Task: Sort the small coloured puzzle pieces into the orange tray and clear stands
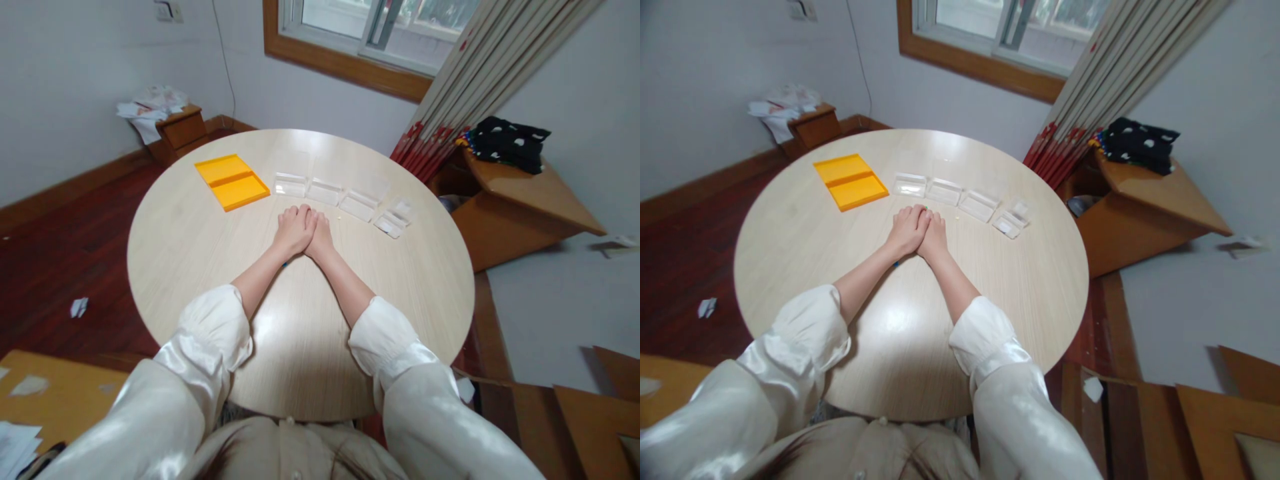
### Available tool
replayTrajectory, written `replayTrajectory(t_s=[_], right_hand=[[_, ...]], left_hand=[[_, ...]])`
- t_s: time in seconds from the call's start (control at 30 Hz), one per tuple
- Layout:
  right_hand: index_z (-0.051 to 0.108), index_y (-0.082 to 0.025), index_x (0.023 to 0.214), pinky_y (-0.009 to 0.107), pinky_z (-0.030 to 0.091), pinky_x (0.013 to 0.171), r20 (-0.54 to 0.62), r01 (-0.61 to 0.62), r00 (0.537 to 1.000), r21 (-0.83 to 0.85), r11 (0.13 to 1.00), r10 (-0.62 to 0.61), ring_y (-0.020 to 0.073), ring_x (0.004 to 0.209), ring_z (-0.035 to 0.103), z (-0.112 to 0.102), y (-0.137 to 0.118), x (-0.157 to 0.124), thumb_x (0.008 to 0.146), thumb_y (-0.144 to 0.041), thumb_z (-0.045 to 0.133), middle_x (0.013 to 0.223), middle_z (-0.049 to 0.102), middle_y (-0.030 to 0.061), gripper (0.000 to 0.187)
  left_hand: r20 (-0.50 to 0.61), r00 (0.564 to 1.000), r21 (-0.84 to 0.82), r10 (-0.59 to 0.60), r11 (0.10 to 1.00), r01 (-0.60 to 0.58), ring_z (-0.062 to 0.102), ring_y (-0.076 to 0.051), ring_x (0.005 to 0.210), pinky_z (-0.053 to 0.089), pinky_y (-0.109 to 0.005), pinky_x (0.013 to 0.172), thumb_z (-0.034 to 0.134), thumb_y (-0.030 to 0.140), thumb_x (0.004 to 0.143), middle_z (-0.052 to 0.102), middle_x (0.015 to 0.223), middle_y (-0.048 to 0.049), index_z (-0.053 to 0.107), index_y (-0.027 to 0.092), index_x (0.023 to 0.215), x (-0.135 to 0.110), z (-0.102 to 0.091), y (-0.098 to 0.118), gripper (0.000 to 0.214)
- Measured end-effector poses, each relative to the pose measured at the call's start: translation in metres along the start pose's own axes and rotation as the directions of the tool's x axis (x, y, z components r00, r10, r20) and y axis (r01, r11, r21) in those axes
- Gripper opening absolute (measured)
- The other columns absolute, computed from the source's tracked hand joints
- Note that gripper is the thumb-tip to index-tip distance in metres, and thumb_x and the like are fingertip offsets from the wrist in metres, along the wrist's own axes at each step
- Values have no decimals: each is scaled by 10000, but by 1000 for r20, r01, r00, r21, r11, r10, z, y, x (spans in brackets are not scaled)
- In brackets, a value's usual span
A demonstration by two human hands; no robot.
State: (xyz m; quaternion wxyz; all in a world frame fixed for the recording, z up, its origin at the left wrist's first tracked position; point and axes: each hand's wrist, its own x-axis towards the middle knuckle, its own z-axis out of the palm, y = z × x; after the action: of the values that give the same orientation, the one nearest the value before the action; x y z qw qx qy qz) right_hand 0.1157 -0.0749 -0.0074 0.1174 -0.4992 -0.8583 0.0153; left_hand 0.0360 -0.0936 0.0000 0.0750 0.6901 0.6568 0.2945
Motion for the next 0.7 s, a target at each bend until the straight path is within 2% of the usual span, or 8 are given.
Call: replayTrajectory(t_s=[0.1,0.3,0.47,0.7], right_hand=[[541,-116,1194,383,374,838,-24,-54,998,22,998,55,263,968,502,-4,0,0,952,-255,336,1079,603,164,346],[622,-145,1052,344,392,810,-46,-37,998,100,994,42,237,917,547,-10,-1,-4,943,-230,350,998,649,123,305],[591,-150,1083,368,380,873,-106,-29,993,120,992,42,248,971,518,-10,-1,-6,952,-244,317,1045,622,121,318],[580,-145,1125,384,343,933,-139,-20,990,75,997,30,248,1039,480,-12,-1,-9,961,-248,297,1115,582,122,343]], left_hand=[[5,1000,-19,-12,1000,13,532,-278,1033,366,-431,910,297,365,944,612,1035,-144,555,161,1057,0,-1,1,348],[-27,1000,-102,-7,995,5,547,-258,985,380,-409,876,307,355,938,623,955,-120,551,171,973,1,-2,-1,307],[-97,995,-95,31,995,-40,535,-263,988,373,-420,900,329,359,932,606,959,-120,548,176,946,-1,-3,-2,286],[-121,992,0,43,999,-43,494,-293,1040,321,-461,957,357,367,914,582,1004,-149,562,159,964,-8,-6,2,296]])
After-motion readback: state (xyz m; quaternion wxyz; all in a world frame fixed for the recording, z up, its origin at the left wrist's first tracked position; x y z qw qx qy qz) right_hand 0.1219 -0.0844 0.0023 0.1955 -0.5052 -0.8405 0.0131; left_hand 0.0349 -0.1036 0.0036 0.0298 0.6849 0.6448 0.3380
